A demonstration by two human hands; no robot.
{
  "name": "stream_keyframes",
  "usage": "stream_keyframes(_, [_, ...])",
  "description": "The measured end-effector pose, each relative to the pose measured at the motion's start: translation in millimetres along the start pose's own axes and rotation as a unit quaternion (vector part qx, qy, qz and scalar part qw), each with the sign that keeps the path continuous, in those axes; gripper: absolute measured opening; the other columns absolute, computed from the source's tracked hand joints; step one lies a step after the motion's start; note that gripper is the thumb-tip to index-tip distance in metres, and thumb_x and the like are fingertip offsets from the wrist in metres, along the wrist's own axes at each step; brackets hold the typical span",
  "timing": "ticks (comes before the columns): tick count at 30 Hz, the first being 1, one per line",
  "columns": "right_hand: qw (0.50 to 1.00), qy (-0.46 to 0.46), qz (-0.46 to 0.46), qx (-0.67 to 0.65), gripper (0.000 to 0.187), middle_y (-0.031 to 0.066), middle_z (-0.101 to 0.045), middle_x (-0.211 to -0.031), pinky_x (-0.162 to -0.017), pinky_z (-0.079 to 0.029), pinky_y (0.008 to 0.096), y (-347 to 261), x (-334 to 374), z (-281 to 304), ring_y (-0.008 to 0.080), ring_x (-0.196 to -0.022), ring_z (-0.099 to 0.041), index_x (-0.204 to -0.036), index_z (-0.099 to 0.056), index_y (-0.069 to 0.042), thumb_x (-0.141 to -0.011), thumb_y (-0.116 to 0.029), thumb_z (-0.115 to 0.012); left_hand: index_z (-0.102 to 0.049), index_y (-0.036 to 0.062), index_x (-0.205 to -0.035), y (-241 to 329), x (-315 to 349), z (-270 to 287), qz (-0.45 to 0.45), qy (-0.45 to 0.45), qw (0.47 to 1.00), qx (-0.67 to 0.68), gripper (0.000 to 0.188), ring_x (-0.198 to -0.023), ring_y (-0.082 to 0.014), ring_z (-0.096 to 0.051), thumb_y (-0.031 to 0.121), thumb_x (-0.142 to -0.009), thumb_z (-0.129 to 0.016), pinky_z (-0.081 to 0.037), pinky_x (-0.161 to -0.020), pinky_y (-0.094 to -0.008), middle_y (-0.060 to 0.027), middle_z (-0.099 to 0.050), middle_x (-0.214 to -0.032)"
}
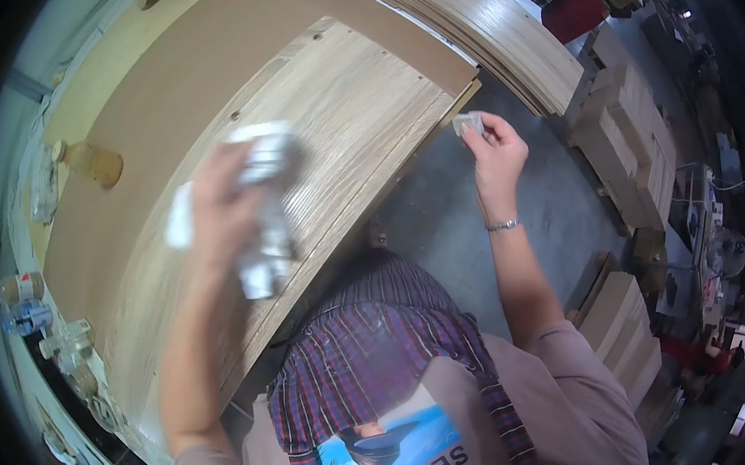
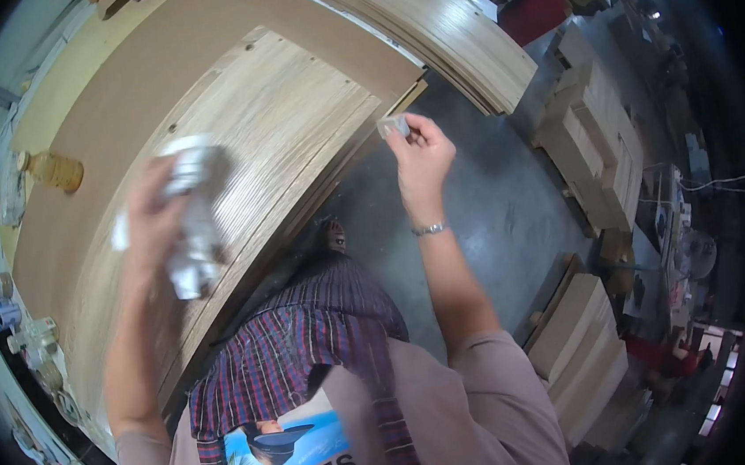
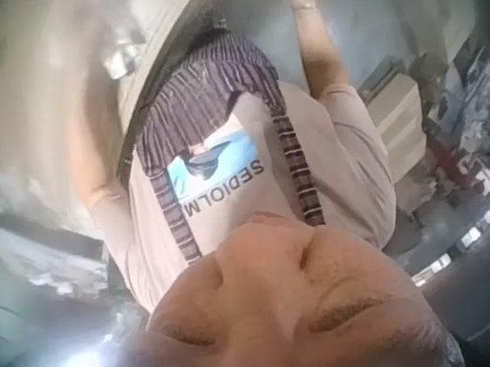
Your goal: The person sands the surfaces and edges of wooden panels with a sanding block and wipes them with a cloth.
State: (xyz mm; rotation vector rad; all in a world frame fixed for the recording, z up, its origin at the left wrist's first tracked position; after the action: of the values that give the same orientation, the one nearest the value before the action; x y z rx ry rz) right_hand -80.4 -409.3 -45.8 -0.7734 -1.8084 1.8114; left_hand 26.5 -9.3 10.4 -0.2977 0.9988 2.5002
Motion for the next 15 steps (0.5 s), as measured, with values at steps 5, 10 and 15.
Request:
stream_keyframes(5, [0.989,-0.003,0.137,0.051,0.021,0.001,-0.063,-0.09,-0.066,-0.048,0.0209,-9.7,-56.2,-4.4,0.0062,-0.076,-0.058,-0.101,-0.067,0.007,-0.081,0.006,-0.074,-0.062,-0.0034,-0.123,-49.9,-1.9,8.6,0.07,0.02,0.997,-0.02,0.041,-0.095,-0.0273,-0.06,0.002,-0.083,-0.066,-0.048,-0.085,-0.0324,-0.0139,-0.059,-0.105])
stream_keyframes(10, [0.983,-0.087,0.123,0.106,0.017,0.002,-0.064,-0.091,-0.064,-0.049,0.0208,-12.6,-10.8,-15.7,0.0069,-0.078,-0.059,-0.097,-0.068,0.006,-0.081,0.004,-0.075,-0.06,-0.0044,-0.124,-36.2,2.2,15.2,0.051,0.036,0.989,-0.131,0.039,-0.09,-0.0241,-0.058,0.004,-0.085,-0.064,-0.047,-0.08,-0.031,-0.0125,-0.057,-0.101])
stream_keyframes(15, [0.992,-0.081,0.094,0.032,0.016,0.0055,-0.063,-0.092,-0.064,-0.051,0.0229,-19.2,-1.0,-19.0,0.0093,-0.078,-0.062,-0.095,-0.068,0.004,-0.081,0.003,-0.075,-0.06,-0.0045,-0.124,-40.9,3.8,13.4,0.036,0.029,0.99,-0.133,0.039,-0.088,-0.022,-0.057,0.004,-0.086,-0.065,-0.047,-0.077,-0.0309,-0.0119,-0.057,-0.101])
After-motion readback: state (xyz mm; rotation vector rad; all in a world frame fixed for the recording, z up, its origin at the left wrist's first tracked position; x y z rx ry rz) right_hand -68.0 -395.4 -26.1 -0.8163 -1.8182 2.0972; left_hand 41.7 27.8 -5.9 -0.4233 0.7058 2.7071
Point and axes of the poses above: each hand's wrist, its own x-axis away from the middle knuckle, its own z-axis out of the back of the hand, y = z × x, the point moved 3 cm from there along -x, towards the middle knuckle
